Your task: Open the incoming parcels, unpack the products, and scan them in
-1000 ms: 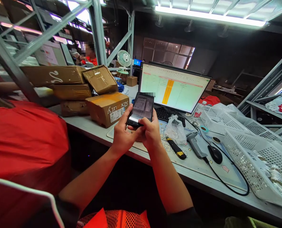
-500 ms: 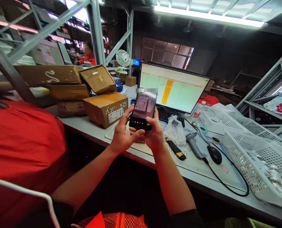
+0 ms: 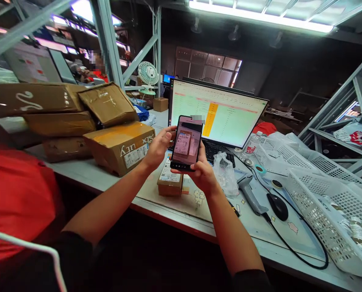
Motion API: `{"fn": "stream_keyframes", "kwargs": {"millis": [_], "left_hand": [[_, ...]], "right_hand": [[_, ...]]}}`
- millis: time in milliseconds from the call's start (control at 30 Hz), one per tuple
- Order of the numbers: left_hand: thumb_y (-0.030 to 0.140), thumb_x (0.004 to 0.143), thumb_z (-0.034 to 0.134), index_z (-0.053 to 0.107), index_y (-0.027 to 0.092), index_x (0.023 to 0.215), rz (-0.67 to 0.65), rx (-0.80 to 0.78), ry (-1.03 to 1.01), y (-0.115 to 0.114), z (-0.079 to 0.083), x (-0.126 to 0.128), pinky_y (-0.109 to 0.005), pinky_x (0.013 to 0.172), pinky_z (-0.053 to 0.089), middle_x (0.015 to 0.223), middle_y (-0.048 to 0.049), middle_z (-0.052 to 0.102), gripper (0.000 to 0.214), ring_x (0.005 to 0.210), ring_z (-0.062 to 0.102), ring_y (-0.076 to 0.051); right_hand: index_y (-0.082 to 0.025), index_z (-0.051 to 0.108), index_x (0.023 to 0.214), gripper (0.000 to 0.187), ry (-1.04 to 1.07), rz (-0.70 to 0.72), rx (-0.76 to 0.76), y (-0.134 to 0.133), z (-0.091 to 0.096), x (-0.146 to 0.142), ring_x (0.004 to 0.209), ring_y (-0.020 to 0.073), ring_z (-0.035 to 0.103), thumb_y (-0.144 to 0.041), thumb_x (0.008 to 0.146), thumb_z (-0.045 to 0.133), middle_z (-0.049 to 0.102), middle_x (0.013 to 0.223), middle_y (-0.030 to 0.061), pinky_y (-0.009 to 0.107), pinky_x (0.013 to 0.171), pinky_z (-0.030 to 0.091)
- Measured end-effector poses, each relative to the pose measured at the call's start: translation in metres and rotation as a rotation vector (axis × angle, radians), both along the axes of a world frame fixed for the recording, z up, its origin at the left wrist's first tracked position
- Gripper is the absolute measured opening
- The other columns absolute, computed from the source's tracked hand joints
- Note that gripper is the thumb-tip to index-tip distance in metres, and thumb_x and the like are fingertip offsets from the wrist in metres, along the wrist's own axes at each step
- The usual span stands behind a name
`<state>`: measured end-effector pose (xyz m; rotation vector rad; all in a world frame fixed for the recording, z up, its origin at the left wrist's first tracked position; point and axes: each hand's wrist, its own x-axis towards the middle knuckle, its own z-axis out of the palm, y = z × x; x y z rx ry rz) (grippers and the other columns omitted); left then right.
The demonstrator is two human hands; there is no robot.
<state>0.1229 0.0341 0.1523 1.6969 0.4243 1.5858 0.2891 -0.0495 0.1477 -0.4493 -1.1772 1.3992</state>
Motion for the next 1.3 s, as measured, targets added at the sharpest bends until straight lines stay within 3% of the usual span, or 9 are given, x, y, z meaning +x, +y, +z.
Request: {"fn": "stream_keyframes", "kwargs": {"millis": [167,333,433,500,667,800,933,1167,1300], "left_hand": [[0.075,0.098,0.055,0.069,0.015,0.129,-0.121,-0.011,0.006,0.05,-0.004,0.011,-0.035,0.087,0.06,0.115,-0.0117,0.078,0.068,0.104,0.074,-0.026],[0.07,0.097,0.059,0.066,0.014,0.136,0.025,0.005,0.013,0.075,-0.035,0.004,-0.03,0.068,0.056,0.112,-0.0119,0.079,0.069,0.089,0.072,-0.023],[0.066,0.096,0.06,0.067,0.015,0.133,0.047,0.032,0.008,0.08,-0.05,-0.001,-0.035,0.078,0.059,0.118,-0.0139,0.078,0.064,0.099,0.074,-0.027],[0.065,0.094,0.064,0.064,0.016,0.133,-0.001,0.022,-0.008,0.081,-0.056,-0.001,-0.037,0.085,0.06,0.12,-0.0147,0.078,0.063,0.105,0.075,-0.029],[0.059,0.09,0.074,0.051,0.02,0.137,-0.04,-0.09,-0.04,0.079,-0.063,0.008,-0.034,0.079,0.061,0.117,-0.0132,0.078,0.065,0.098,0.077,-0.027],[0.057,0.092,0.071,0.052,0.02,0.13,0.024,-0.132,-0.056,0.077,-0.065,0.011,-0.037,0.085,0.061,0.118,-0.013,0.077,0.057,0.102,0.076,-0.028],[0.055,0.096,0.063,0.053,0.019,0.136,-0.025,-0.081,-0.044,0.075,-0.063,0.008,-0.044,0.092,0.062,0.125,-0.015,0.076,0.054,0.113,0.075,-0.032],[0.046,0.085,0.08,0.036,0.026,0.163,-0.272,-0.043,0.092,0.053,-0.061,0.014,-0.048,0.113,0.057,0.149,-0.0137,0.064,0.092,0.137,0.064,-0.035],[0.031,0.082,0.081,0.03,0.03,0.168,-0.275,-0.016,0.166,0.04,-0.067,0.023,-0.05,0.122,0.051,0.163,-0.0108,0.052,0.1,0.151,0.051,-0.036]], "right_hand": [[-0.041,0.042,0.148,0.09,-0.018,-0.018,0.005,0.05,0.003,0.006,0.106,0.0281,0.076,-0.019,0.064,0.067,0.068,0.142,0.001,0.054,0.076,0.07],[-0.036,0.05,0.138,0.077,-0.047,-0.022,-0.04,0.092,-0.008,0.004,0.111,0.0284,0.073,-0.022,0.065,0.071,0.071,0.134,0.0017,0.053,0.077,0.071],[-0.035,0.054,0.133,0.071,-0.069,-0.017,-0.082,0.101,-0.018,0.002,0.113,0.0286,0.071,-0.024,0.066,0.072,0.07,0.134,0.0018,0.053,0.076,0.071],[-0.035,0.056,0.131,0.068,-0.073,-0.029,-0.104,0.102,-0.022,0.001,0.111,0.028,0.071,-0.025,0.065,0.073,0.07,0.132,0.0012,0.052,0.075,0.071],[-0.034,0.058,0.129,0.067,-0.092,-0.032,-0.114,0.104,-0.025,-0.004,0.105,0.026,0.072,-0.026,0.066,0.075,0.071,0.128,0.0005,0.051,0.077,0.071],[-0.034,0.059,0.129,0.065,-0.1,-0.019,-0.121,0.105,-0.027,-0.006,0.111,0.0264,0.07,-0.027,0.067,0.075,0.071,0.131,0.0003,0.048,0.079,0.071],[-0.035,0.058,0.131,0.057,-0.089,0.009,-0.108,0.099,-0.024,0.0,0.114,0.0278,0.07,-0.037,0.077,0.075,0.067,0.14,0.0004,0.05,0.077,0.071],[-0.037,0.058,0.131,0.05,-0.06,-0.08,-0.098,0.065,-0.025,0.016,0.115,0.0275,0.07,-0.041,0.084,0.072,0.067,0.139,-0.0015,0.051,0.081,0.07],[-0.036,0.058,0.133,0.055,-0.032,-0.206,-0.115,0.05,-0.039,0.021,0.111,0.026,0.071,-0.036,0.08,0.073,0.071,0.128,-0.0009,0.046,0.082,0.069]]}}
